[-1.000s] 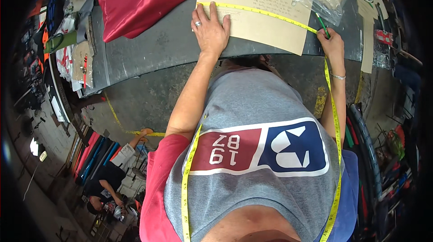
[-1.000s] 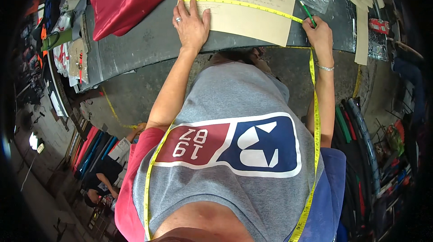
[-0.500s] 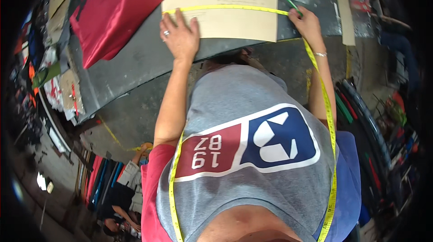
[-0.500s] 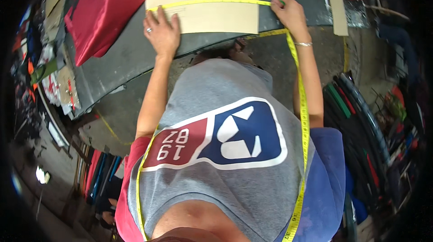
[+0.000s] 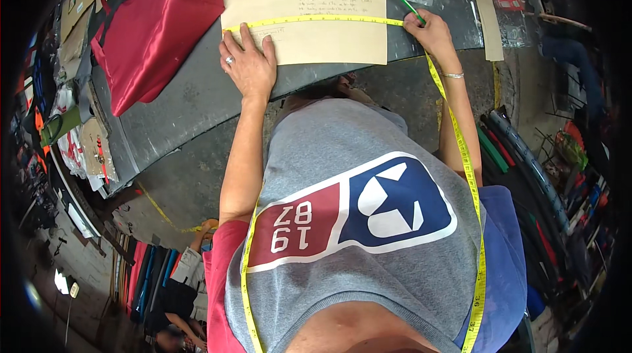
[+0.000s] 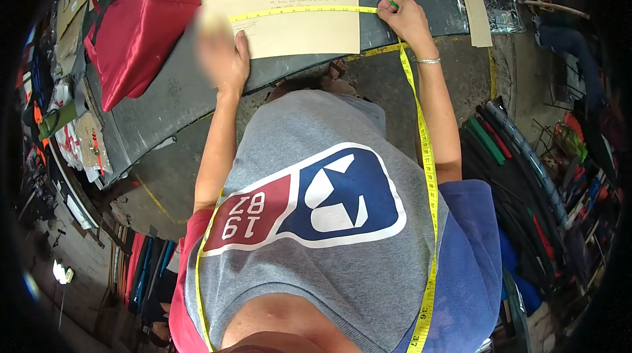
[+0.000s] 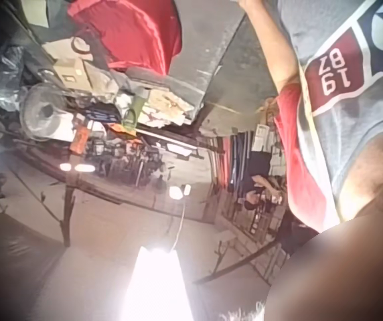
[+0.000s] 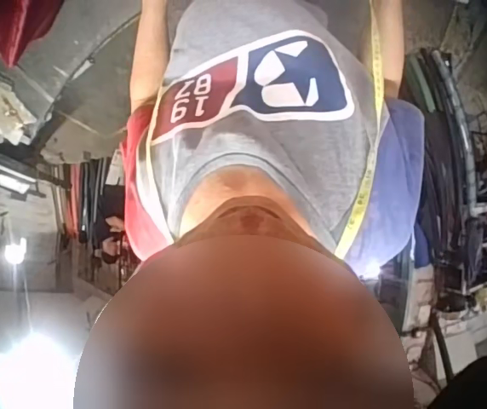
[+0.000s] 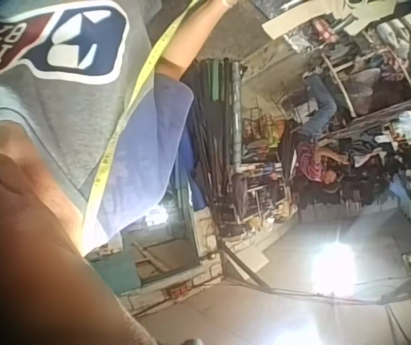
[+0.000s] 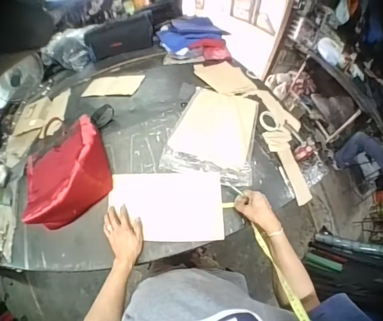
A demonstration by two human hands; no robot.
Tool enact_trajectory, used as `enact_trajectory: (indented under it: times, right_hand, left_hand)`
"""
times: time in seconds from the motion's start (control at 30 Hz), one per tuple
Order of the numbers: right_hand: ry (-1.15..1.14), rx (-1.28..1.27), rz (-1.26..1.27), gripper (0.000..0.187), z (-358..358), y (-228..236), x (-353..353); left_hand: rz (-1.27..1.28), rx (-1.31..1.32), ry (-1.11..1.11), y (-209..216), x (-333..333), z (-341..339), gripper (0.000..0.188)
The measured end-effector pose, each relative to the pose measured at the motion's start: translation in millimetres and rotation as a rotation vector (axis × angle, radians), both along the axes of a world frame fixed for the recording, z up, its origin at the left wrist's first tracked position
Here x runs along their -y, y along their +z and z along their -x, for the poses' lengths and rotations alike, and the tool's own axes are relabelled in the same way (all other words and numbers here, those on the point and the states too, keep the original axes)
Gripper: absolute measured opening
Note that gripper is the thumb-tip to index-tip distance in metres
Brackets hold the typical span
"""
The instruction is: The recorder measures a pink bag and a paper pattern using a measuring tape and writes notes with a pencil.
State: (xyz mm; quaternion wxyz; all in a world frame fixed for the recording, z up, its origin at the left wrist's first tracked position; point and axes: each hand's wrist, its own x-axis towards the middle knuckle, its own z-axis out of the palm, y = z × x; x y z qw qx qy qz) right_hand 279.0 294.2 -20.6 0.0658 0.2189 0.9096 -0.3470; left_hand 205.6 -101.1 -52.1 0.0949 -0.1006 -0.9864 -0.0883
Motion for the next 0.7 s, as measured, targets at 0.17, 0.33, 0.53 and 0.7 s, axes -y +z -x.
enact_trajectory:
  times: [0.17, 0.33, 0.53, 0.7]
  right_hand:
    - [-0.009, -0.002, -0.013, 0.023, 3, 1, 5]
    - [0.046, -0.076, -0.043, 0.026, 4, -9, -1]
    - [0.022, -0.096, -0.001, 0.022, -2, -10, -3]
    - [-0.021, -0.075, 0.081, 0.021, -3, -18, -6]
  left_hand:
    - [-0.02, 0.061, 0.028, 2, 1, 2, 0.067]
    - [0.022, -0.016, 0.037, 7, 3, -2, 0.073]
    - [-0.108, 0.085, 0.043, 12, -2, -6, 0.088]
    - [-0.119, 0.069, 0.045, 13, -1, -5, 0.088]
